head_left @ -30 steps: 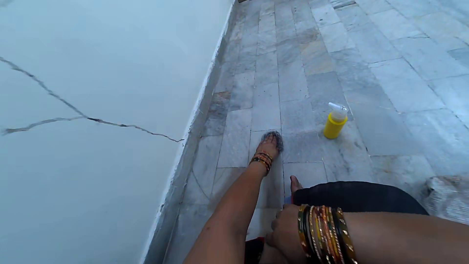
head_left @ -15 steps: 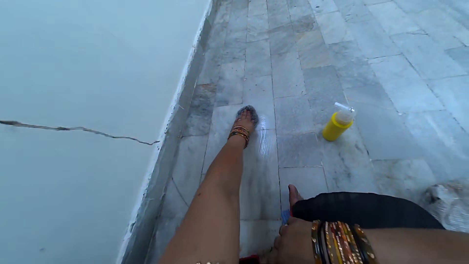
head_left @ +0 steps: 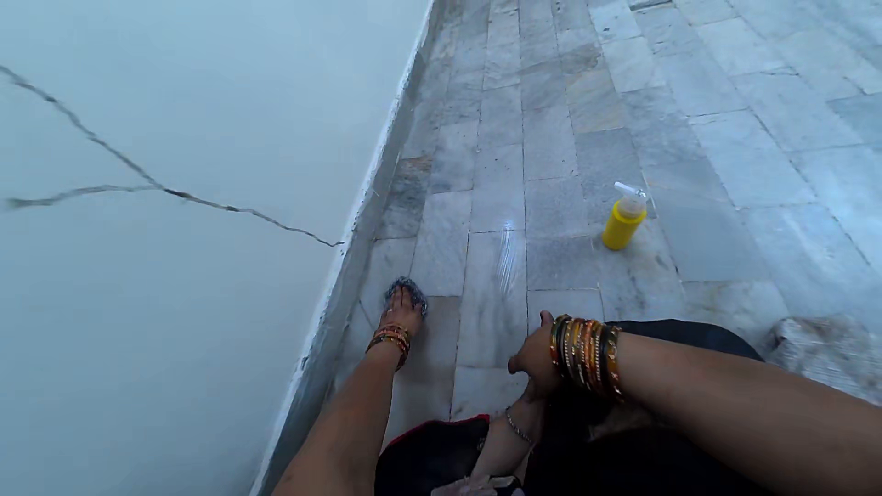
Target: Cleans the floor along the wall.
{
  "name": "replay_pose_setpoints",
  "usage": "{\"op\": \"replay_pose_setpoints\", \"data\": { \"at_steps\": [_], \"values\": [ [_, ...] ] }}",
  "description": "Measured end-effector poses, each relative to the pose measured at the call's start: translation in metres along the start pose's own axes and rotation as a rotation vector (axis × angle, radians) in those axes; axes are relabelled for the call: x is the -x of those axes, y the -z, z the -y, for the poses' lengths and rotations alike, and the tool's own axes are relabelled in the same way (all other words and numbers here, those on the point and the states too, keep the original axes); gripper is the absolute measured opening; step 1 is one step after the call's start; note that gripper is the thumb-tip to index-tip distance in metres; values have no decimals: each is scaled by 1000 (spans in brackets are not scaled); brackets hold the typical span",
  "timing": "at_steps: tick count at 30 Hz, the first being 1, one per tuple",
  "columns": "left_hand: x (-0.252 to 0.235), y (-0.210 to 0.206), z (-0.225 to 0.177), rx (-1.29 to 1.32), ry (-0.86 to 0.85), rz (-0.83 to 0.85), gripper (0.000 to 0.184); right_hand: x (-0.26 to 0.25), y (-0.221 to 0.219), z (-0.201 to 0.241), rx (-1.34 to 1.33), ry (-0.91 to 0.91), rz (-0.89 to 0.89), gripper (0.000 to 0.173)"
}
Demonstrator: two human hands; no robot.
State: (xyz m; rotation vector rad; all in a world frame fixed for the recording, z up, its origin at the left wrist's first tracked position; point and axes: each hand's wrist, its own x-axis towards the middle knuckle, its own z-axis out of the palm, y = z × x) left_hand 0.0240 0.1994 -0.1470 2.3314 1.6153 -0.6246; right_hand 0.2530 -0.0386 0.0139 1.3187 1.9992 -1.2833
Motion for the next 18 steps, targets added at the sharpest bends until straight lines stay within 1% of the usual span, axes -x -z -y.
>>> {"op": "replay_pose_setpoints", "data": {
  "at_steps": [2,4,7,9,13,15,18],
  "values": [
    [27,-13,9,-29,21,43,69,3,-1,7,18,-4,10,57],
    [55,-21,7,-33,22,77,72,7,-5,18,45,14,18,56],
    [90,-33,-8,-24,-14,120,73,8,-17,34,109,105,-4,51],
    [104,-39,-24,-43,-65,152,75,5,-26,41,143,130,-20,47],
    [111,-48,-69,-77,-210,140,75,-5,-32,44,191,113,30,43],
    [107,-52,-96,-84,-280,122,76,-1,-32,49,204,117,50,43],
    [92,-62,-138,-61,-422,-5,75,-1,-40,50,184,175,10,39]
  ]
}}
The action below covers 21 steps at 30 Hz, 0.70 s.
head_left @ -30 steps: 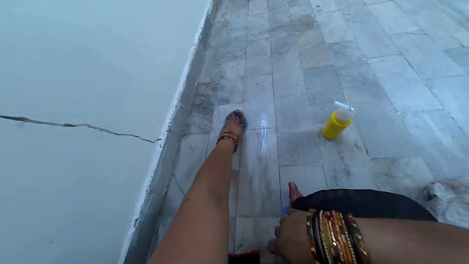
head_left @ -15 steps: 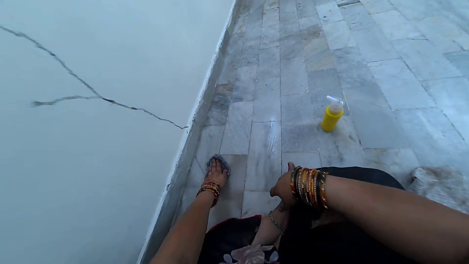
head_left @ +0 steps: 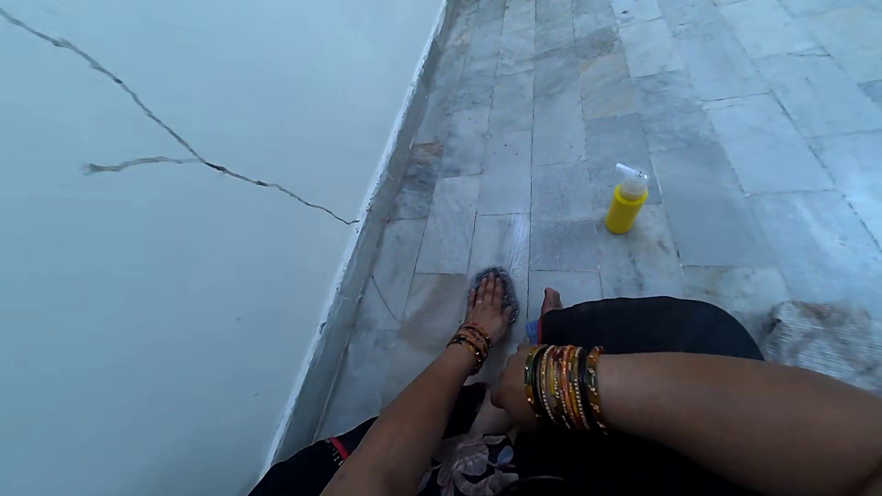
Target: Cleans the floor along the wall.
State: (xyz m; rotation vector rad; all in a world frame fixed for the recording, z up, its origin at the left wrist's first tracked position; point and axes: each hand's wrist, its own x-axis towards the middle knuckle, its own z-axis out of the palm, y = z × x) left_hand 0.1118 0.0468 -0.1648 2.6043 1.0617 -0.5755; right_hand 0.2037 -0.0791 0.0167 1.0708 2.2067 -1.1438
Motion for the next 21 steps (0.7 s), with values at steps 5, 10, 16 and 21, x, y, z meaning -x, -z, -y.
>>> {"op": "replay_pose_setpoints", "data": {
  "at_steps": [5,10,16,21],
  "values": [
    [-54,24,-52,10,-148,-34,70,-1,1,-4,-90,17,7,43],
    [-110,49,-71,69,-207,-83,65,-6,-3,-23,-138,30,5,47],
    [-174,77,-29,142,-115,-187,64,-4,19,-43,-193,-30,123,51],
    [-191,96,52,192,71,-242,68,-21,3,-62,-193,9,150,54]
  ]
}}
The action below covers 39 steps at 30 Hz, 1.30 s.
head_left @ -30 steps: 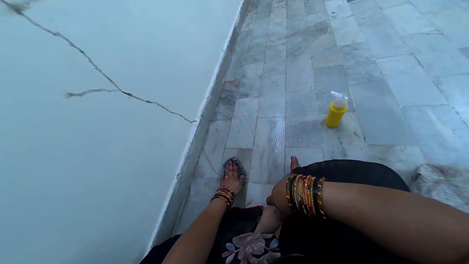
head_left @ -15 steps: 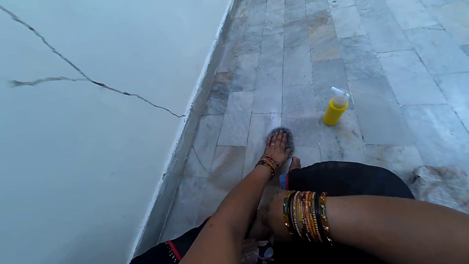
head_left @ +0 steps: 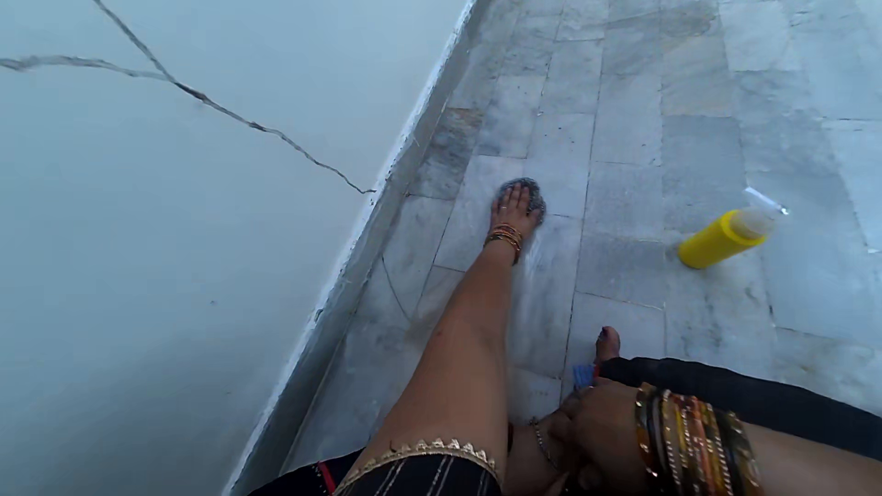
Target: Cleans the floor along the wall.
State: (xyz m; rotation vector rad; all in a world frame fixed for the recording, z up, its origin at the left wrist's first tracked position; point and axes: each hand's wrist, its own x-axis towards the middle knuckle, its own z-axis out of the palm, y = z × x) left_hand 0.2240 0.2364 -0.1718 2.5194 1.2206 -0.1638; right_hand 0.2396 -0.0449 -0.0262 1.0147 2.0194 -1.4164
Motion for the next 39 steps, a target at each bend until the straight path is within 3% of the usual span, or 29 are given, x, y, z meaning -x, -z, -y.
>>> {"op": "replay_pose_setpoints", "data": {
  "at_steps": [5,12,17,22,24,30,35,39],
  "values": [
    [25,21,91,13,228,-58,70,-2,2,-3,-25,-15,14,56],
    [134,14,172,-13,483,-115,71,5,16,8,10,-70,31,55],
    [218,1,183,-6,681,-73,75,8,16,9,30,-132,-20,57],
    [254,5,134,16,869,133,82,19,16,25,76,-186,-71,60],
    [257,0,107,1,808,178,85,22,14,34,92,-194,-91,60],
    [254,-33,36,-70,306,227,85,22,2,50,148,-162,-116,57],
    [238,-45,-27,-48,56,232,78,20,1,50,167,-177,-104,55],
    [214,-48,-38,-53,-89,227,71,18,1,45,153,-166,-89,52]
  ]
}}
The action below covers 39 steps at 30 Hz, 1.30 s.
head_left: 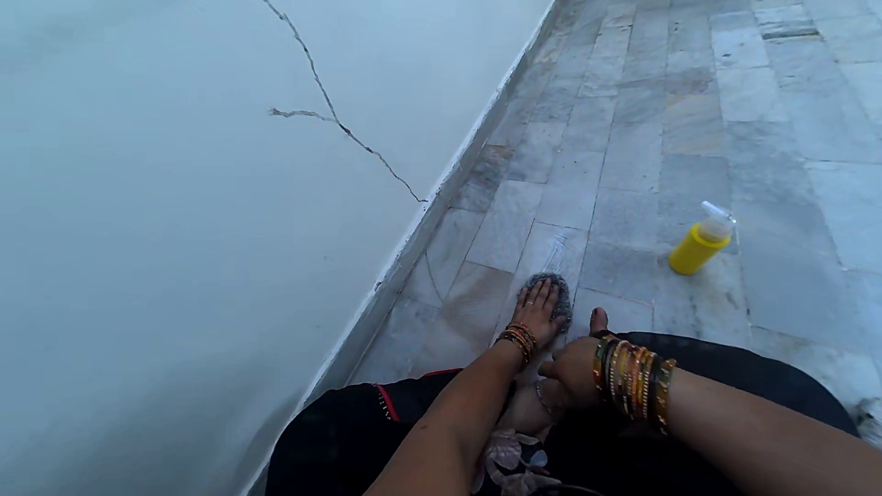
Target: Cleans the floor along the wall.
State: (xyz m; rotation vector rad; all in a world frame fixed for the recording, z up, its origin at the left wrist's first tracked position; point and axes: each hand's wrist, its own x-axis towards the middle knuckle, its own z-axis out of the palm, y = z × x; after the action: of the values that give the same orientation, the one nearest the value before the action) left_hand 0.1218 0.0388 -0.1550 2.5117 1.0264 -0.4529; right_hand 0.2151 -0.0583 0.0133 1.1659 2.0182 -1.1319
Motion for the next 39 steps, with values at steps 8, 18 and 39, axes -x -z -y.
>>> {"op": "replay_pose_setpoints", "data": {
  "at_steps": [8,18,39],
  "values": [
    [-39,28,105,119,302,-274,70,-13,-2,-23,-64,24,49,56],
    [-104,99,219,139,498,-269,74,-16,-10,-19,-127,275,2,52],
    [-57,76,237,182,656,-377,72,-31,1,-40,-131,84,85,59]
  ]
}}
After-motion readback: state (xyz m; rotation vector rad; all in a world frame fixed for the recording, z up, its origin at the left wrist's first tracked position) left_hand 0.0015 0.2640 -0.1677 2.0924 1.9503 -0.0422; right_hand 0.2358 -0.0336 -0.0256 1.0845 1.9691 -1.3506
